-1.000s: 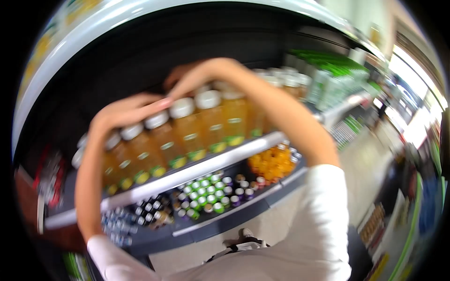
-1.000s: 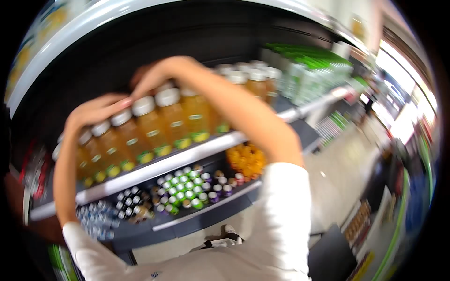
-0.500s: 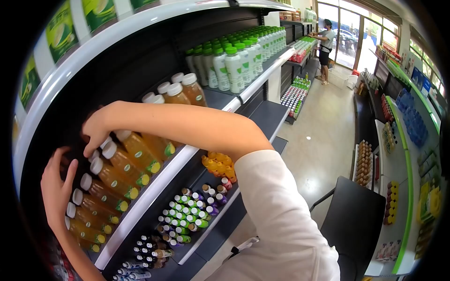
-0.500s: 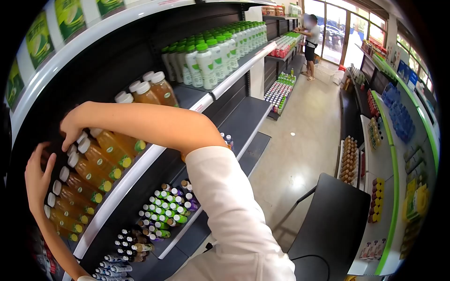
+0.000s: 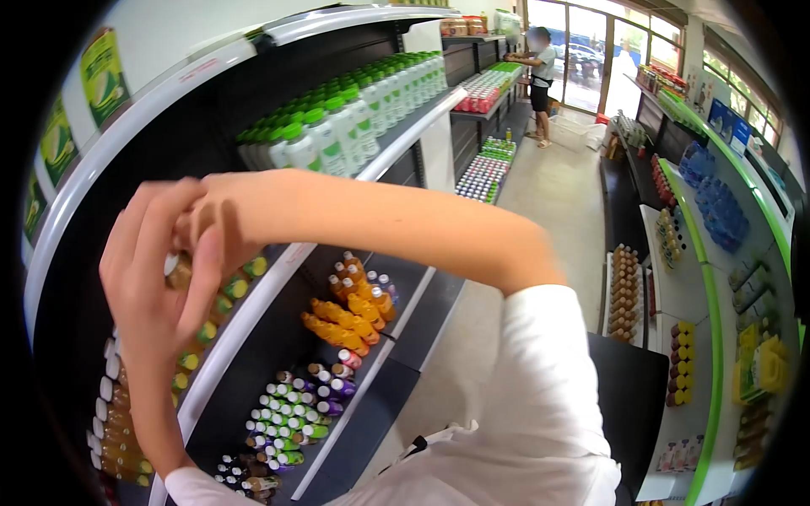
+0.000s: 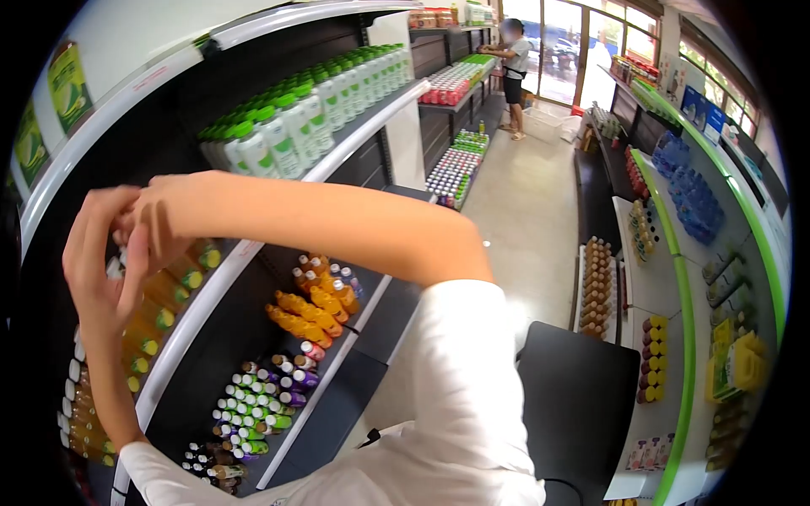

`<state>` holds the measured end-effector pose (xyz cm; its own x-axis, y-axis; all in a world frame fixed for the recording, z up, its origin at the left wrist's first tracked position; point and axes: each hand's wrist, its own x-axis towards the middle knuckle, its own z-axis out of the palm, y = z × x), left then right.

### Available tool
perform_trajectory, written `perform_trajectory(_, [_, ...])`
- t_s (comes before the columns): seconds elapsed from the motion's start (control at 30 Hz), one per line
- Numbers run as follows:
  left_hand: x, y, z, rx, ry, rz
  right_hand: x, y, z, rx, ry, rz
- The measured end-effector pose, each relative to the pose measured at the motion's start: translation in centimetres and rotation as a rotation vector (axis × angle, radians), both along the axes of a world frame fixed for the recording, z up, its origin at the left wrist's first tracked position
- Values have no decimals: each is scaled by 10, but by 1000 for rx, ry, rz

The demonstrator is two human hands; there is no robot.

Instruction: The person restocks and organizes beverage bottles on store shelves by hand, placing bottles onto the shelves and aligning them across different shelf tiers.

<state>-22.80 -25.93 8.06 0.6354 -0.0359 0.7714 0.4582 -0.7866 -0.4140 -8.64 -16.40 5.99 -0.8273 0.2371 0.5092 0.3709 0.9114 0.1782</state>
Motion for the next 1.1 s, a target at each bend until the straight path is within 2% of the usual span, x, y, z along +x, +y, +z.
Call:
perform_trajectory(0.13, [92,39,4,-93,-62,-149,123,-18,-24,90,-94,-359])
perform_trajectory(0.27, [188,98,7,-164,-139,-343,226,-57,-29,-58,-211,-740])
perform_trajectory(0.33, [244,134,9,-47,-217,-416,271,-72,-38,-67,-170,-825])
perform_trajectory(0.43, [323,177,10,-41,-275,-372,323,-91,-45,-163,-104,-905])
perform_trajectory(0.53, [395,226,12,46,-324,-412,370,-87,-51,-211,-62,-913])
perform_trajectory(0.63, [446,270,21,52,-349,-349,405,-64,-47,-273,-41,-989])
perform_trajectory(0.7, [471,295,32,-5,-333,-258,435,-37,-45,-240,-73,-988])
perform_trajectory(0.8, [497,328,56,16,-362,-317,478,8,-34,-183,-139,-984])
perform_trajectory(0.93, [538,371,71,46,-406,-172,519,58,-20,-172,-210,-1017])
perform_trajectory(1.0, [555,393,69,135,-411,-112,540,83,-20,-175,-186,-943])
perform_trajectory(1.03, [556,395,70,36,-325,-35,550,95,-20,-180,-161,-884])
perform_trajectory(1.07, [561,409,75,51,-331,-20,559,108,-15,-164,-163,-868])
perform_trajectory(1.1, [564,428,81,156,-358,-24,566,124,-9,-125,-154,-830])
